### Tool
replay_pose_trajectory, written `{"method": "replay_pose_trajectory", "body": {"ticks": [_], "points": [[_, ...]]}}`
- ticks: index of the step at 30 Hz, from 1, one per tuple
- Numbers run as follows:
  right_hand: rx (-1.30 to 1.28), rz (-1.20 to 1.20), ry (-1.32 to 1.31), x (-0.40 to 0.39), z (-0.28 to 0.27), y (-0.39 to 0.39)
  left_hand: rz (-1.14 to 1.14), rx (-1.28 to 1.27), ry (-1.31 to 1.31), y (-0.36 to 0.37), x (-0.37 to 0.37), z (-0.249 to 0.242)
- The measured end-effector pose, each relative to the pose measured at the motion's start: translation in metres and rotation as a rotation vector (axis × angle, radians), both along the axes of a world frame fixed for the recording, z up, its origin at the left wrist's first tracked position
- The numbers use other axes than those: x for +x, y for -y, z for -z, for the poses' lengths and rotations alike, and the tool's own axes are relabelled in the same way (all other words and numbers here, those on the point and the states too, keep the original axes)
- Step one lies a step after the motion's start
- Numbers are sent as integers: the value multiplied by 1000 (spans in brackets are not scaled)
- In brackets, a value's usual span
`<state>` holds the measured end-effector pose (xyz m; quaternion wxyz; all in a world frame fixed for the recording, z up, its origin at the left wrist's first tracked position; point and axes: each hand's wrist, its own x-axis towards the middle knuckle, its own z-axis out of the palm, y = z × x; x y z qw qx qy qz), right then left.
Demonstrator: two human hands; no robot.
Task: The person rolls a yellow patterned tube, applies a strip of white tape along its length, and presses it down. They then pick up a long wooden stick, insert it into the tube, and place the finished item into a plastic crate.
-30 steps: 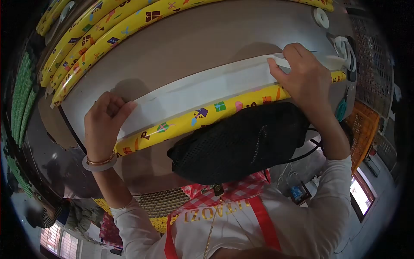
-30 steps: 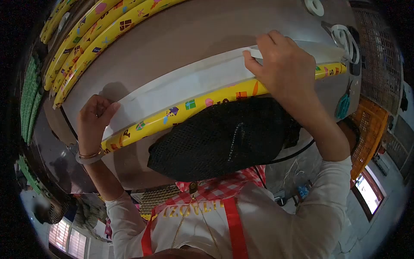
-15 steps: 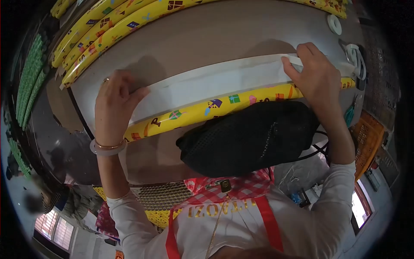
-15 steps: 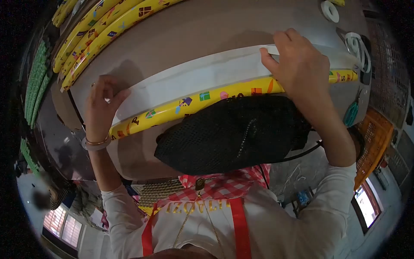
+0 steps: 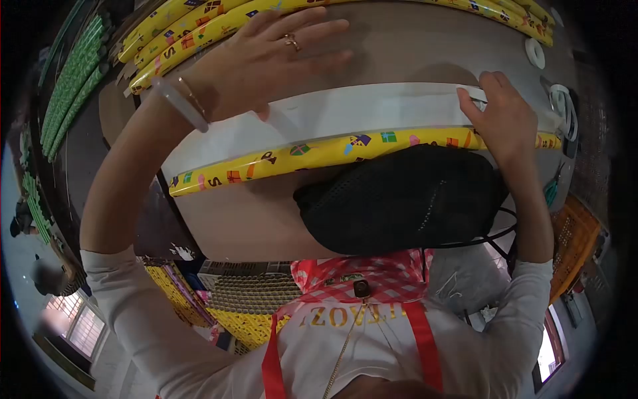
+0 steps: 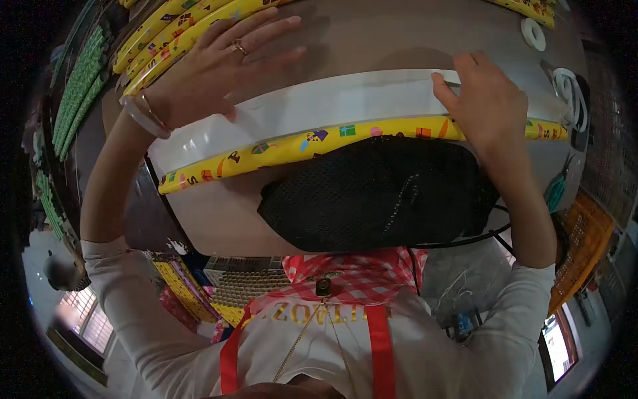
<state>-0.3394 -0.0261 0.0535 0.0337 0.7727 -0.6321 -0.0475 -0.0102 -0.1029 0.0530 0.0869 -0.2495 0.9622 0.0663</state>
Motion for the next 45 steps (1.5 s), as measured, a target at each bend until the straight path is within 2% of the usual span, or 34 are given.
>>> {"method": "replay_pose_trajectory", "body": {"ticks": [6,24,27,45], "points": [[-17,-5,-20,-2,3,-2,61,25,87,8,-33,-2],[-8,-5,5,-4,5,-2,234,107,381,-1,-52,-33],[-17,-13,-5,-4,6,-2,302,53,246,2,-33,-14],[-7,4,-23,-4,6,-4,330,63,210,1,-35,-17]]}}
